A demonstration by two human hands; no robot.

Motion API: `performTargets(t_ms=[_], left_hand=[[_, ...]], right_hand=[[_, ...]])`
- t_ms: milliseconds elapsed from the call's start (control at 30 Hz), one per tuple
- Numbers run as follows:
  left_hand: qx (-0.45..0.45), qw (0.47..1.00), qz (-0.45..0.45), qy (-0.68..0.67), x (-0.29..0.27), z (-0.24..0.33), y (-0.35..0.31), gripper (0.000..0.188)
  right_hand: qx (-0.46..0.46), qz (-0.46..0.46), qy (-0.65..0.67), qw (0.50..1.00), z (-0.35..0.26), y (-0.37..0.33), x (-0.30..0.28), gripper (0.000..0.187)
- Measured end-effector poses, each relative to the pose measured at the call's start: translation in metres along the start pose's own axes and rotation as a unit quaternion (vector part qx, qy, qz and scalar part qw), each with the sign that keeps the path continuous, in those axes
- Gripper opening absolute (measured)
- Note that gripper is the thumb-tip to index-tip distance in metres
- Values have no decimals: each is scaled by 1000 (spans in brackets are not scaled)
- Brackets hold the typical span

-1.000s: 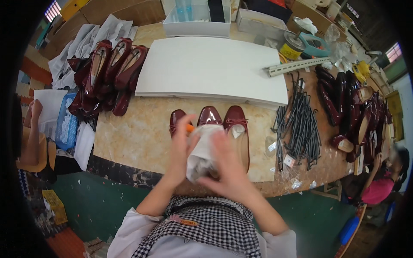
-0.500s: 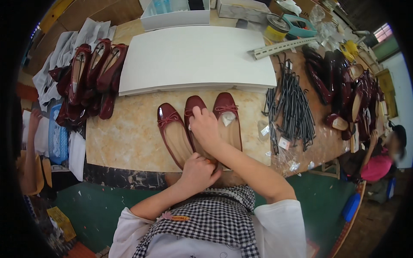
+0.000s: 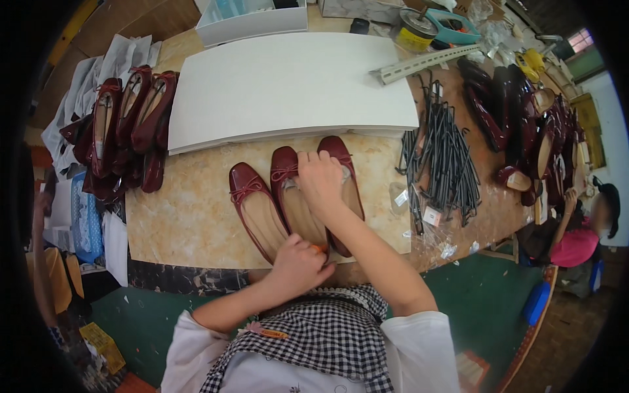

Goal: The person inserts metal shoe trees into maroon patent leather flats and wipes the interior of the shoes with a white cloth. The person handles the shoes one at a time, inserting the tree, wiping the inside, and then placing the shoe on the table.

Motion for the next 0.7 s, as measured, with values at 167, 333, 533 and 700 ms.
performTargets(t_ms=[167, 333, 533, 700], left_hand=[[-52, 986, 119, 104, -99, -86, 102, 38], [-176, 918, 212, 285, -134, -214, 162, 55], [-69, 950, 292, 83, -132, -127, 145, 23], [109, 976, 42, -183, -103, 57, 38, 14]], right_hand=[[-21, 53, 219, 974, 16, -29, -50, 41], [58, 5, 267, 962, 40, -87, -91, 37], [203, -8, 443, 873, 69, -115, -94, 48], [400, -46, 801, 444, 74, -127, -33, 47]])
Point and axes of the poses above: each hand's wrist, its own y-axis towards the middle knuckle, its own x-axis out of the palm, z = x × y, the point moved 10 cm from there along y, towards the middle knuckle, and after that the axes turned 3 degrees about z, right-handed, at the moved point
